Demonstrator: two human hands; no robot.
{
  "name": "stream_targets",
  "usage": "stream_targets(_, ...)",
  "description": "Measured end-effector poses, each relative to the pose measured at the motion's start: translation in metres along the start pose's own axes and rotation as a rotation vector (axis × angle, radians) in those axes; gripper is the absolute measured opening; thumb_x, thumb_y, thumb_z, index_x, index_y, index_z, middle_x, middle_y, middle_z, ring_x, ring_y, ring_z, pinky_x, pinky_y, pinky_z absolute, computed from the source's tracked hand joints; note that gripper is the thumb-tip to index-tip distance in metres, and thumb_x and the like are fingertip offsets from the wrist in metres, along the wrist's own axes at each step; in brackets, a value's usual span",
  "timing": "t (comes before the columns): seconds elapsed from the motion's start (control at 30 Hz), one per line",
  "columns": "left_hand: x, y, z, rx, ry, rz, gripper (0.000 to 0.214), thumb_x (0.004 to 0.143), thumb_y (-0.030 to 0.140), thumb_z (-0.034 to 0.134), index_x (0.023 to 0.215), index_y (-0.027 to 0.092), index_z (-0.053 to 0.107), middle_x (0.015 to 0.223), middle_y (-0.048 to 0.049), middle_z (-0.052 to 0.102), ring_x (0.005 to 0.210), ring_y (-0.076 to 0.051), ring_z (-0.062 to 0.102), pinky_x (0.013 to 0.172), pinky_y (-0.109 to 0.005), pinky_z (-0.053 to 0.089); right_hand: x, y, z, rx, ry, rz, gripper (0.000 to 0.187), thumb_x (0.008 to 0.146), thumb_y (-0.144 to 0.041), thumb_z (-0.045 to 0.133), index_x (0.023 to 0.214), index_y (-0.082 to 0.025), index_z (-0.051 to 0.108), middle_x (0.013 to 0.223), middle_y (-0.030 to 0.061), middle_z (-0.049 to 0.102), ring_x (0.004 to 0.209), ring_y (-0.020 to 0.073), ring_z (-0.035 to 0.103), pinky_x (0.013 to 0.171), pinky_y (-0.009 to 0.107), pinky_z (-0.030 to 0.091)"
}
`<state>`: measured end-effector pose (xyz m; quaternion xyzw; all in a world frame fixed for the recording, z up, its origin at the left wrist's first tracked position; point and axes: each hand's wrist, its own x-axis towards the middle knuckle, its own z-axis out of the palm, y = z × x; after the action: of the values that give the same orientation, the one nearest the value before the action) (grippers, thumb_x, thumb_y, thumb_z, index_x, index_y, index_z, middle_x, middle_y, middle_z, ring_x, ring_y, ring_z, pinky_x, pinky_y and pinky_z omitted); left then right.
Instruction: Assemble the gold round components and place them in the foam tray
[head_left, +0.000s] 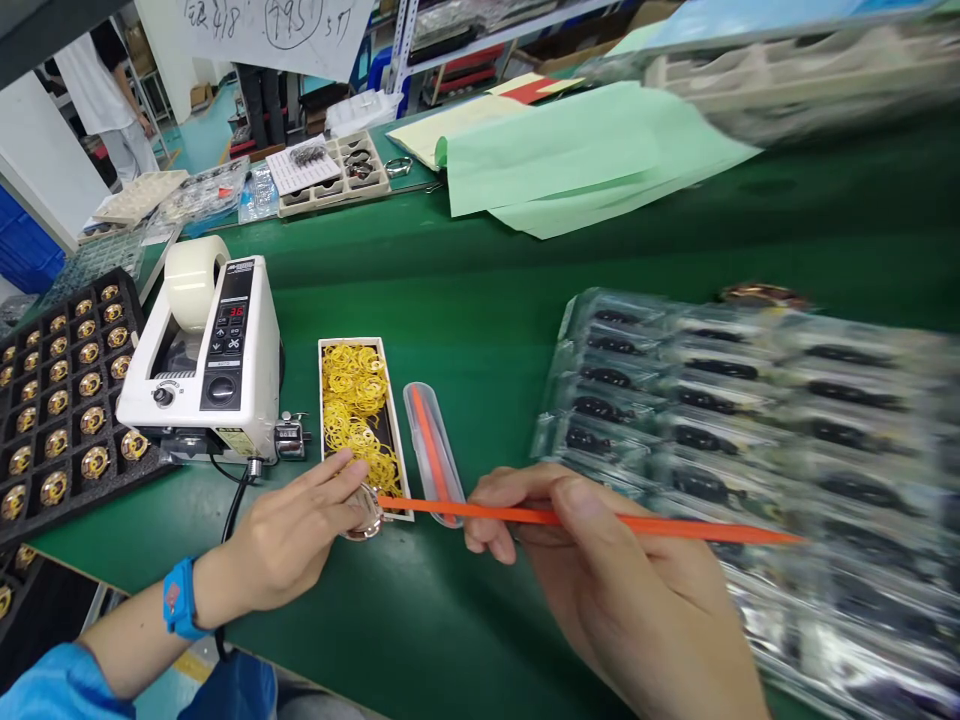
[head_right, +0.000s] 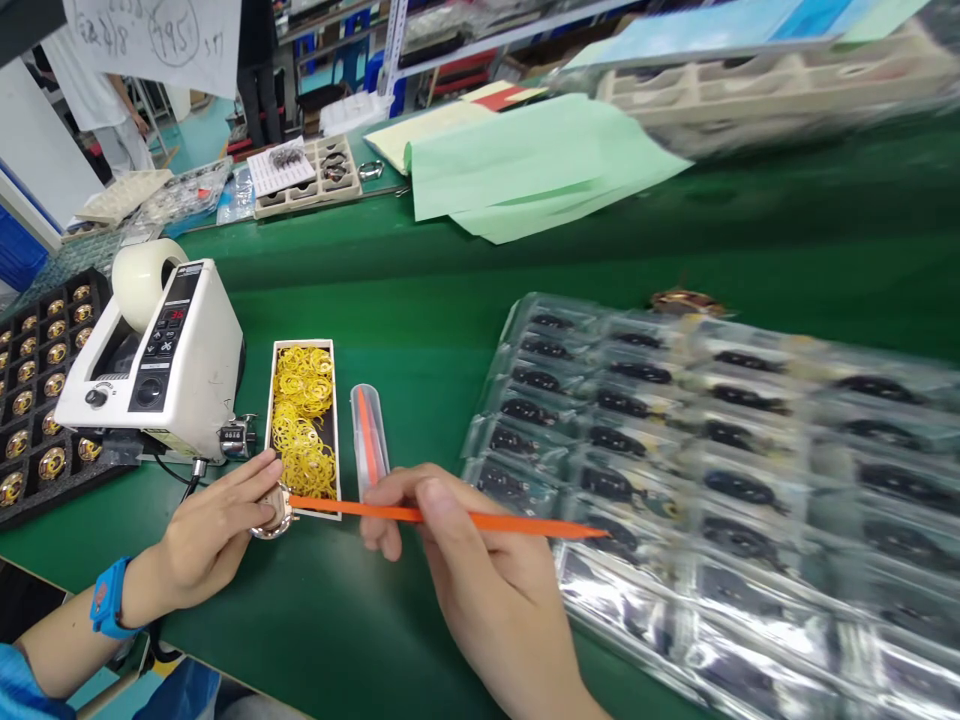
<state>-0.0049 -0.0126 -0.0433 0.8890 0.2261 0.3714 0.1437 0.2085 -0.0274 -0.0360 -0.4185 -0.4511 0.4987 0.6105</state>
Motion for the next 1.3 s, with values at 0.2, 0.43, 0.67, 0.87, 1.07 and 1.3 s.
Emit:
stream_targets(0.2, 0.0, 0.0, 0.0, 0.029, 0.0, 0.006, 0.04, 0.094, 0.001, 0.037, 0.132, 0.008, 0.047, 0.124, -0.0225, 0.066, 0.135, -0.025, 0.045, 0.108, -0.044, 0.048, -0.001, 0.002, -0.002, -0.003, 0.005, 0.01, 0.039, 0.088, -0.052, 0.059, 0.069, -0.02, 0.07, 0.056, 0.0034, 0.06, 0.047, 0.0153, 0.055, 0.044, 0.027, 0.047)
stream_targets(0.43, -0.001, -0.001, 0.001, 0.049, 0.005, 0.077, 0.048, 0.092, -0.002, 0.039, 0.138, 0.009, 0.044, 0.129, -0.0179, 0.064, 0.134, -0.024, 0.047, 0.11, -0.047, 0.046, 0.0, 0.001, 0.0, -0.041, 0.031, 0.054, 0.044, 0.084, -0.059, 0.061, 0.065, -0.02, 0.068, 0.052, 0.0029, 0.059, 0.045, 0.015, 0.051, 0.043, 0.029, 0.047)
stream_targets(0.67, -0.002, -0.003, 0.001, 0.025, -0.009, 0.095, 0.047, 0.089, -0.005, 0.042, 0.134, 0.005, 0.049, 0.119, -0.0191, 0.069, 0.127, -0.023, 0.055, 0.109, -0.046, 0.047, 0.002, 0.001, 0.001, -0.014, 0.017, 0.044, 0.043, 0.086, -0.056, 0.061, 0.067, -0.019, 0.068, 0.052, 0.0026, 0.059, 0.045, 0.0153, 0.054, 0.043, 0.028, 0.047)
stream_targets(0.87, -0.005, -0.002, -0.004, -0.033, -0.003, -0.051, 0.052, 0.088, -0.002, 0.044, 0.135, 0.017, 0.053, 0.123, -0.0111, 0.069, 0.123, -0.022, 0.06, 0.102, -0.039, 0.053, 0.004, 0.002, -0.002, -0.028, 0.088, -0.082, 0.041, 0.094, -0.049, 0.052, 0.069, -0.019, 0.066, 0.056, 0.0015, 0.058, 0.05, 0.0139, 0.052, 0.047, 0.026, 0.044)
stream_targets(1.07, -0.007, 0.004, -0.009, -0.282, -0.078, -0.465, 0.035, 0.089, 0.01, 0.052, 0.113, 0.027, 0.071, 0.1, -0.0021, 0.078, 0.085, -0.017, 0.075, 0.078, -0.022, 0.061, 0.004, 0.002, -0.024, -0.536, 0.223, -0.418, 0.041, 0.101, -0.036, 0.036, 0.073, -0.021, 0.061, 0.079, 0.0039, 0.06, 0.077, 0.0171, 0.058, 0.067, 0.03, 0.048)
stream_targets(1.3, -0.001, 0.001, -0.013, -0.829, -0.043, -1.059, 0.029, 0.079, 0.038, 0.072, 0.101, 0.02, 0.074, 0.09, -0.0066, 0.079, 0.082, -0.023, 0.075, 0.065, -0.024, 0.062, -0.035, -0.005, -0.112, -0.939, 0.423, -0.366, 0.023, 0.095, -0.032, 0.046, 0.086, -0.022, 0.065, 0.073, 0.0031, 0.06, 0.064, 0.0173, 0.056, 0.059, 0.029, 0.042)
